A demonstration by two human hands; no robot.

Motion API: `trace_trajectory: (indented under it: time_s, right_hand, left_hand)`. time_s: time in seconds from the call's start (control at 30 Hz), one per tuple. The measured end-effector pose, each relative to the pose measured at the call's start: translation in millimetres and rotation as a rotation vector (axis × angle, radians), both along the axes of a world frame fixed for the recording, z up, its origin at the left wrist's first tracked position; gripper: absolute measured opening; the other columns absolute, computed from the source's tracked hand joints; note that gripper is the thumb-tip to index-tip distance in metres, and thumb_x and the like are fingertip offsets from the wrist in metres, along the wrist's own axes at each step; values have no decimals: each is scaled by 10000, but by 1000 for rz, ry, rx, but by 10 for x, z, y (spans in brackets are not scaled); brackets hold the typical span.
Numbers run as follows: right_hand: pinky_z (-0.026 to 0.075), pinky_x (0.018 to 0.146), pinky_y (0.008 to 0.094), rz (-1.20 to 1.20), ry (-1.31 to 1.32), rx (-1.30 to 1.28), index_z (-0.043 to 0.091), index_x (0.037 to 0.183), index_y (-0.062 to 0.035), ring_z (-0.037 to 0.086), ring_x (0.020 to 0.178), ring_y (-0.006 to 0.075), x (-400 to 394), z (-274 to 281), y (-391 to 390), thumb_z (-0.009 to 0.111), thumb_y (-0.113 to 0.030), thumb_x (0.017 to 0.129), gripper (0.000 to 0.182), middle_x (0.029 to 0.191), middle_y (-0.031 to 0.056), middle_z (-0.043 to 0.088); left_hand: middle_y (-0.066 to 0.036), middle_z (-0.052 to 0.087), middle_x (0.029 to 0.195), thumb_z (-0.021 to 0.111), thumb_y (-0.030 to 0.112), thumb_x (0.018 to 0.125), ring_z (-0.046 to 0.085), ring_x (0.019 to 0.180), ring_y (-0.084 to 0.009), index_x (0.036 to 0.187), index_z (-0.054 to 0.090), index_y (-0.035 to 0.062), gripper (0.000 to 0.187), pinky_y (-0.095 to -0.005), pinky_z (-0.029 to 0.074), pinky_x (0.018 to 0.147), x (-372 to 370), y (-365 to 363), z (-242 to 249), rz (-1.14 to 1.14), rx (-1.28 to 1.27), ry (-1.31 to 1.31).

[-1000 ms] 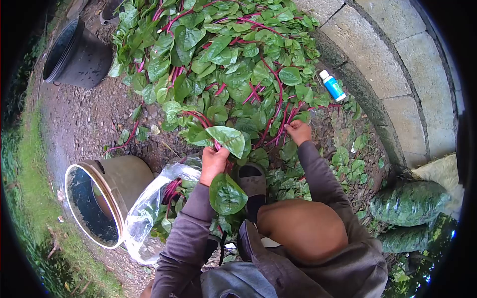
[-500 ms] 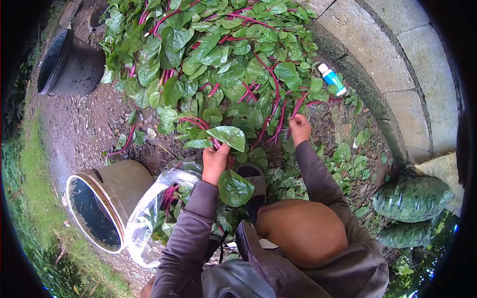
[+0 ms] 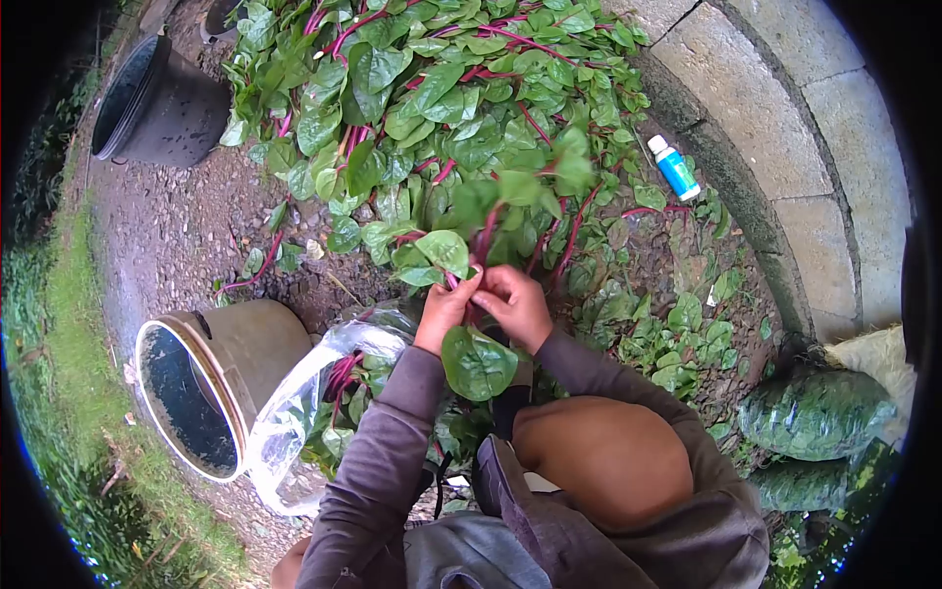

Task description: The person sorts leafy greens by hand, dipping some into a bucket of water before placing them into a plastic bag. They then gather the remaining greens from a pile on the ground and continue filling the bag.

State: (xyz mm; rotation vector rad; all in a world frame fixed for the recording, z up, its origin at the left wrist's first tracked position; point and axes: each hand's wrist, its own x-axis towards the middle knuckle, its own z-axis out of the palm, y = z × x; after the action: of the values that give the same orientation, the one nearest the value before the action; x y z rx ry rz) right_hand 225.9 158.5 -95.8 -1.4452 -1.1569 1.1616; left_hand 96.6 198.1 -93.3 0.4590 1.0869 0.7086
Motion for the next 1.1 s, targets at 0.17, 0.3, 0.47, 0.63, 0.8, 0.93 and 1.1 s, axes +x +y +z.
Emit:
trace_trajectory:
  time_s: [0.17, 0.3, 0.47, 0.63, 0.8, 0.93, 1.1]
  right_hand:
    - [475, 618, 298, 236, -90, -3, 599, 930, -2, 601, 671, 182, 107, 319, 72, 632, -7, 743, 191, 815, 96, 602]
    - [461, 639, 250, 114, 49, -76, 608, 980, 3, 583, 696, 116, 189, 219, 16, 599, 2, 790, 190, 817, 43, 607]
    - [433, 639, 207, -231, 494, -258, 574, 1074, -35, 517, 702, 56, 628, 182, 76, 545, -50, 866, 211, 858, -1, 589]
    - [447, 660, 215, -353, 424, -127, 578, 1035, -12, 537, 730, 63, 510, 313, 367, 574, -48, 856, 182, 853, 6, 604]
    - [464, 652, 255, -117, 287, -305, 599, 1063, -17, 562, 691, 127, -79, 168, 376, 581, -72, 845, 225, 828, 36, 610]
    - [436, 793, 294, 371, -293, 154, 628, 1062, -67, 559, 872, 192, -2, 200, 361, 618, -59, 785, 277, 896, 70, 574]
    - [479, 756, 342, -234, -319, -180, 645, 965, -86, 610, 833, 232, 1144, -311, 753, 669, -186, 747, 241, 922, 101, 593]
  left_hand:
    - [-43, 603, 764, 648, 171, 823, 579, 676, -116, 933, 585, 41, 181, -240, 456, 580, -85, -45, -36, 30, -131, -43]
    - [-71, 625, 877, 612, 223, 849, 609, 743, -153, 1007, 578, 38, 246, -282, 495, 646, -10, -67, -17, 190, 52, -19]
    - [-34, 617, 955, 594, 253, 869, 598, 821, -136, 1046, 583, 86, 243, -290, 488, 677, -102, -20, 177, 251, -132, -101]
    - [-58, 534, 1176, 557, 216, 892, 486, 1080, -147, 1234, 500, 54, 382, -312, 368, 934, -74, -178, 233, -37, 440, 393]
    - [-112, 535, 1196, 598, 224, 863, 476, 1134, -187, 1240, 471, 30, 442, -327, 359, 942, 64, -248, 426, -155, 675, 466]
    - [-46, 589, 815, 602, 296, 859, 582, 735, -122, 959, 573, 69, 250, -280, 499, 601, 123, -129, 120, 312, 49, -178]
    - [-24, 552, 779, 580, 211, 855, 518, 501, -116, 987, 548, 82, 187, -272, 443, 385, -27, -51, 156, 123, -50, 112]
